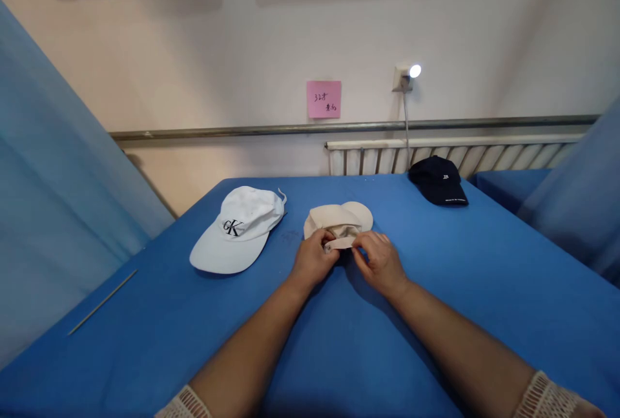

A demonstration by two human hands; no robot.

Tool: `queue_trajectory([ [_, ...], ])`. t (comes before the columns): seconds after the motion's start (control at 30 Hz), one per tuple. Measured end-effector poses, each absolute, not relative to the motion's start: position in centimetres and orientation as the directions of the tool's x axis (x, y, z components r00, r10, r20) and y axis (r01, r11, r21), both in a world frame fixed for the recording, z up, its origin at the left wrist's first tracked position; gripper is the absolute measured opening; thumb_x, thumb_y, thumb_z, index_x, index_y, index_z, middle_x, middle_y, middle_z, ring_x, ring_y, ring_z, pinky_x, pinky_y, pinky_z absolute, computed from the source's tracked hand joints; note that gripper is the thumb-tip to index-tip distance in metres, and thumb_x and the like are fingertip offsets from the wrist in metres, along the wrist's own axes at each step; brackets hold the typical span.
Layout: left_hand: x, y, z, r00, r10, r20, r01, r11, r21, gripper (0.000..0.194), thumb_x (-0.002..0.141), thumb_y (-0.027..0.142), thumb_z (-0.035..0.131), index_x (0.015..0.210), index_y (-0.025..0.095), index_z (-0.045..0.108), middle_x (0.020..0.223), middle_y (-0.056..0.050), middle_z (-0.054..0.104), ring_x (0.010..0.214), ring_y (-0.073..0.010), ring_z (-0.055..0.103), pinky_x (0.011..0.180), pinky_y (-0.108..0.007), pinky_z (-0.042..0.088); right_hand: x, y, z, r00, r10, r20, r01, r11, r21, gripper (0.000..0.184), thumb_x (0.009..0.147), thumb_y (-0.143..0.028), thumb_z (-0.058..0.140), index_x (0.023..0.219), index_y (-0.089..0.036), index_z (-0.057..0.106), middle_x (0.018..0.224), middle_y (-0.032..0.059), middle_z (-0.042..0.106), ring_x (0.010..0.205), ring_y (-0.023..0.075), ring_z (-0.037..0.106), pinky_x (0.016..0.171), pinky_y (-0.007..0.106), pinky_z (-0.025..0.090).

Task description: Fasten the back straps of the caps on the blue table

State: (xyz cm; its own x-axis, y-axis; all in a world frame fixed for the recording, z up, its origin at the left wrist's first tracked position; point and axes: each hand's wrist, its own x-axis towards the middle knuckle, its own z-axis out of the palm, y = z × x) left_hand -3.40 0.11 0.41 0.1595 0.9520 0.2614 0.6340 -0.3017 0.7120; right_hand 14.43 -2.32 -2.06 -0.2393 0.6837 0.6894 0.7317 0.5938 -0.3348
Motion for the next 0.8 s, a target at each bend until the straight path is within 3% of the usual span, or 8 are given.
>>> queue_trajectory([
  [0.23, -3.5, -0.1, 1.2, 0.292, 0.950, 0.109, 0.404, -0.226, 0.886, 0.024, 0.066, 0.020, 0.067, 0.089, 0.014, 0.067, 0.089, -0.007, 0.070, 0.079, -0.0169, 0.061, 0.073, -0.027, 0.046, 15.0, -1.8, -2.7, -0.254, 0.775, 0.579, 0.750, 0.535, -0.388, 0.010, 0.081, -0.011, 0.050, 0.085, -0.020, 0.052, 0.084, 0.0059, 0.059, 0.081, 0.0213, 0.054, 0.073, 0.032, 0.041],
  [0.37, -3.6, -0.3, 1.4, 0.317, 0.947, 0.044, 0.362, -0.163, 0.918, 0.022, 0.072, 0.022, 0.061, 0.091, 0.013, 0.067, 0.079, -0.005, 0.068, 0.066, -0.0133, 0.058, 0.064, -0.025, 0.045, 15.3, -1.7, -2.9, -0.242, 0.773, 0.586, 0.725, 0.546, -0.420, 0.011, 0.081, -0.011, 0.049, 0.086, -0.020, 0.052, 0.085, 0.0060, 0.059, 0.083, 0.0213, 0.054, 0.075, 0.033, 0.042],
  [0.5, -3.7, 0.0, 1.1, 0.222, 0.969, 0.105, 0.433, -0.195, 0.880, 0.016, 0.073, 0.026, 0.060, 0.081, 0.014, 0.067, 0.071, -0.003, 0.066, 0.064, -0.0136, 0.057, 0.062, -0.025, 0.045, 15.2, -2.0, -2.6, -0.272, 0.781, 0.563, 0.720, 0.553, -0.420, 0.013, 0.081, -0.009, 0.049, 0.087, -0.020, 0.053, 0.087, 0.0063, 0.060, 0.085, 0.0209, 0.055, 0.077, 0.032, 0.042],
  [0.67, -3.6, 0.3, 1.0, 0.077, 0.976, 0.202, 0.465, -0.215, 0.859, 0.011, 0.072, 0.024, 0.061, 0.078, 0.016, 0.065, 0.072, -0.003, 0.067, 0.065, -0.0147, 0.059, 0.062, -0.026, 0.046, 14.9, -2.2, -2.0, -0.333, 0.793, 0.511, 0.771, 0.541, -0.336, 0.012, 0.084, -0.011, 0.050, 0.088, -0.020, 0.057, 0.090, 0.0066, 0.061, 0.085, 0.0209, 0.055, 0.077, 0.032, 0.041],
  [0.8, -3.4, 0.2, 1.0, 0.087, 0.977, 0.192, 0.448, -0.211, 0.869, 0.010, 0.071, 0.023, 0.062, 0.076, 0.015, 0.064, 0.070, -0.002, 0.066, 0.065, -0.0142, 0.058, 0.062, -0.025, 0.045, 14.7, -2.2, -2.1, -0.334, 0.821, 0.463, 0.825, 0.492, -0.278, 0.014, 0.087, -0.012, 0.049, 0.091, -0.019, 0.060, 0.091, 0.0068, 0.061, 0.084, 0.0208, 0.054, 0.076, 0.033, 0.040],
])
